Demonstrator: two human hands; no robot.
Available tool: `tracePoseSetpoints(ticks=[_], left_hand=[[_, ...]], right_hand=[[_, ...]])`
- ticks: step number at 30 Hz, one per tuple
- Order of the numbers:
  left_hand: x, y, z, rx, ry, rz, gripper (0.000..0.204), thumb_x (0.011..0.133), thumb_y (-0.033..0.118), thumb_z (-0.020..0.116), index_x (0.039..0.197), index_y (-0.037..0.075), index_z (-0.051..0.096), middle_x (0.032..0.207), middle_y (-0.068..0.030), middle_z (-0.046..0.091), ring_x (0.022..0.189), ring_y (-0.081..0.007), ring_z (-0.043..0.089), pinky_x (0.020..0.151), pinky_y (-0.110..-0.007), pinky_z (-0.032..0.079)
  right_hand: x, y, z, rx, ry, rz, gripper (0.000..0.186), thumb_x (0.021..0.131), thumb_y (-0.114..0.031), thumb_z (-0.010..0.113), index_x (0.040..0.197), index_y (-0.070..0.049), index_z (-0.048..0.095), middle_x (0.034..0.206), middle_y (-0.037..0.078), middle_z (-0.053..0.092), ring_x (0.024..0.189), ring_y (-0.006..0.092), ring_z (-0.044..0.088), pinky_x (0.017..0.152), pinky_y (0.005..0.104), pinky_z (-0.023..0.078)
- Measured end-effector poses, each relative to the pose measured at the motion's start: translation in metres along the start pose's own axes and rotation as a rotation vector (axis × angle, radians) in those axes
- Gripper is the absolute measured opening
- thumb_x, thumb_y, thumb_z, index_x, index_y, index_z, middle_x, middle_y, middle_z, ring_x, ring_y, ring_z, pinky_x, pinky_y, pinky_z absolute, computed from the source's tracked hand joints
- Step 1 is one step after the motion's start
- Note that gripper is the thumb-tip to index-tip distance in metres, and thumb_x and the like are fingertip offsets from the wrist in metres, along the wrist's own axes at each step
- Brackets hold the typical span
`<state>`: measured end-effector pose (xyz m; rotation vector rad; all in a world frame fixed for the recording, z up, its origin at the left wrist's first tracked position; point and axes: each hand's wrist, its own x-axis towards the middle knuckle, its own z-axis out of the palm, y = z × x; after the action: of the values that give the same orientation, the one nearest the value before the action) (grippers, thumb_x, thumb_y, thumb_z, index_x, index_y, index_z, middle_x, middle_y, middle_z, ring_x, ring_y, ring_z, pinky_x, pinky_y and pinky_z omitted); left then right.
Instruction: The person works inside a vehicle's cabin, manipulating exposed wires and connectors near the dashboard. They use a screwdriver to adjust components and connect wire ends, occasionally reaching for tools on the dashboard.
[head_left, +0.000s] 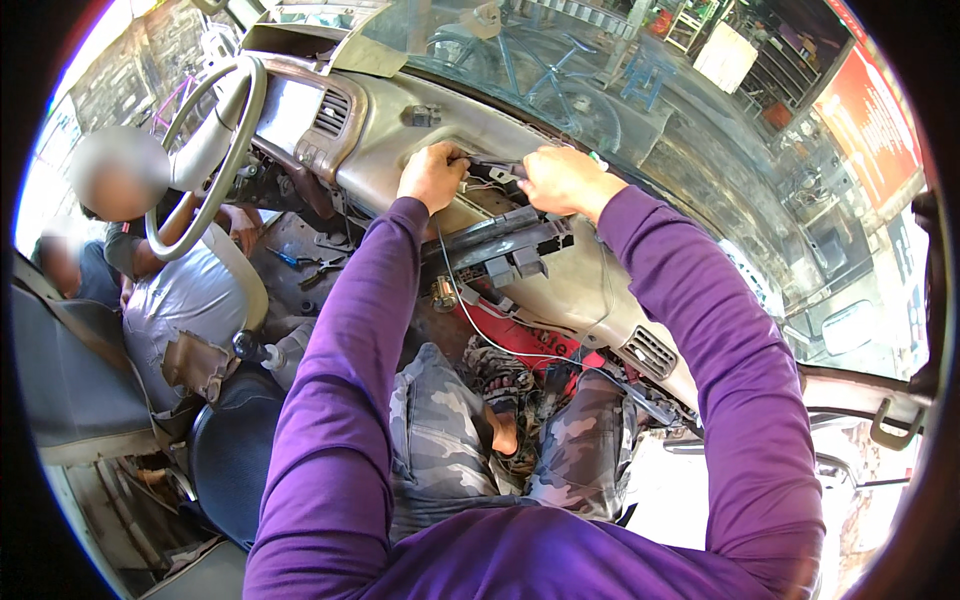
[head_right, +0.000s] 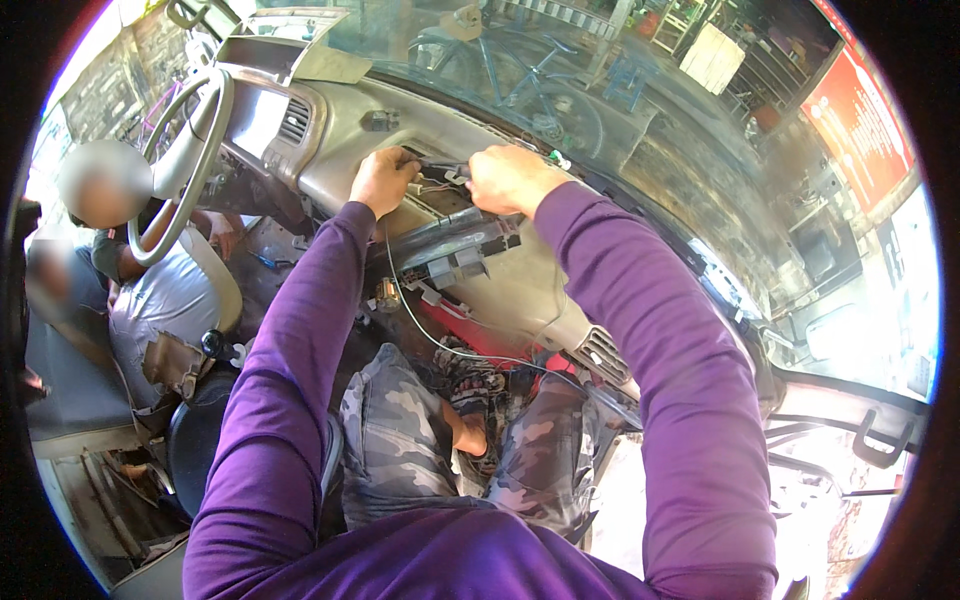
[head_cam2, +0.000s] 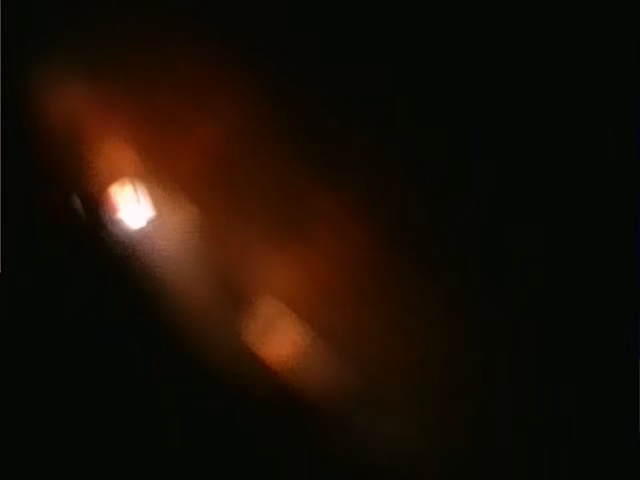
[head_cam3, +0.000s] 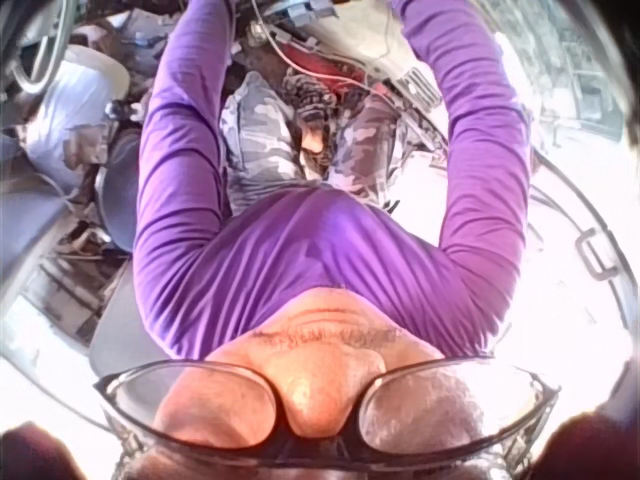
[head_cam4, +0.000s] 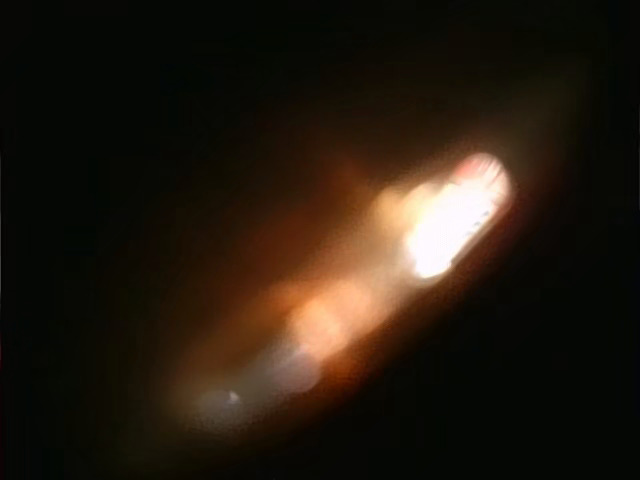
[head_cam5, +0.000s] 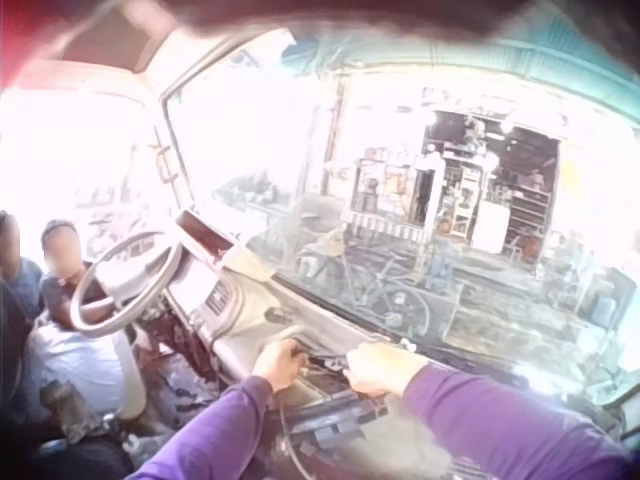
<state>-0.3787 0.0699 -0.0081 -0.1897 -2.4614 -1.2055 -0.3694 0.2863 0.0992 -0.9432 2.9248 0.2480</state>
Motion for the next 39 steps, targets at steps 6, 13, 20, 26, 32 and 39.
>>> tracePoseSetpoints(ticks=[6, 13, 20, 26, 32, 39], left_hand=[[0.011, -0.009, 0.007, -0.079, -0.033, 0.035, 0.026, 0.088, 0.027, 0.073, 0.101, 0.004, 0.075, 0.084, -0.0173, 0.074, 0.082, -0.0303, 0.072, 0.077, -0.042, 0.054], [0.025, -0.016, 0.011, 0.051, 0.025, -0.083, 0.047, 0.084, 0.047, 0.078, 0.101, 0.003, 0.078, 0.093, -0.0213, 0.075, 0.09, -0.0335, 0.073, 0.085, -0.041, 0.054], [0.02, 0.006, 0.015, 0.362, 0.018, -0.019, 0.05, 0.085, 0.049, 0.07, 0.099, 0.002, 0.077, 0.097, -0.0246, 0.073, 0.099, -0.0423, 0.07, 0.091, -0.047, 0.052], [0.039, -0.01, 0.007, 0.636, -0.183, 0.051, 0.047, 0.094, 0.046, 0.061, 0.096, 0.001, 0.075, 0.102, -0.0273, 0.071, 0.101, -0.0462, 0.066, 0.091, -0.051, 0.051], [0.054, -0.001, 0.006, 0.812, -0.187, 0.145, 0.038, 0.096, 0.037, 0.061, 0.097, 0.001, 0.073, 0.104, -0.0296, 0.07, 0.104, -0.0475, 0.066, 0.09, -0.057, 0.05], [0.035, 0.018, -0.003, 1.052, -0.252, 0.174, 0.027, 0.094, 0.029, 0.066, 0.1, 0.005, 0.076, 0.102, -0.0264, 0.072, 0.101, -0.0445, 0.069, 0.088, -0.055, 0.054]], right_hand=[[-0.033, -0.001, -0.02, 0.034, -0.001, 0.219, 0.035, 0.092, -0.028, 0.059, 0.104, 0.0, 0.075, 0.112, 0.027, 0.071, 0.105, 0.0442, 0.069, 0.089, 0.0486, 0.056], [-0.22, 0.116, 0.037, 0.153, 0.408, 0.56, 0.042, 0.096, -0.034, 0.062, 0.103, 0.007, 0.068, 0.116, 0.028, 0.064, 0.109, 0.0463, 0.063, 0.093, 0.0529, 0.051], [-0.397, 0.119, 0.139, -0.019, 0.478, 1.154, 0.036, 0.097, -0.036, 0.063, 0.106, -0.001, 0.067, 0.124, 0.017, 0.058, 0.118, 0.0391, 0.056, 0.093, 0.0567, 0.047], [-0.437, 0.11, 0.171, 0.011, 0.532, 1.321, 0.043, 0.097, -0.041, 0.063, 0.11, -0.001, 0.066, 0.125, 0.018, 0.057, 0.12, 0.0409, 0.054, 0.094, 0.0594, 0.045], [-0.446, 0.136, 0.198, 0.088, 0.797, 1.351, 0.044, 0.098, -0.042, 0.06, 0.108, 0.0, 0.069, 0.121, 0.024, 0.06, 0.115, 0.045, 0.056, 0.097, 0.0552, 0.045], [-0.439, 0.14, 0.216, 0.028, 0.761, 1.38, 0.045, 0.097, -0.043, 0.059, 0.115, -0.004, 0.069, 0.129, 0.019, 0.061, 0.118, 0.041, 0.059, 0.098, 0.0518, 0.047]])
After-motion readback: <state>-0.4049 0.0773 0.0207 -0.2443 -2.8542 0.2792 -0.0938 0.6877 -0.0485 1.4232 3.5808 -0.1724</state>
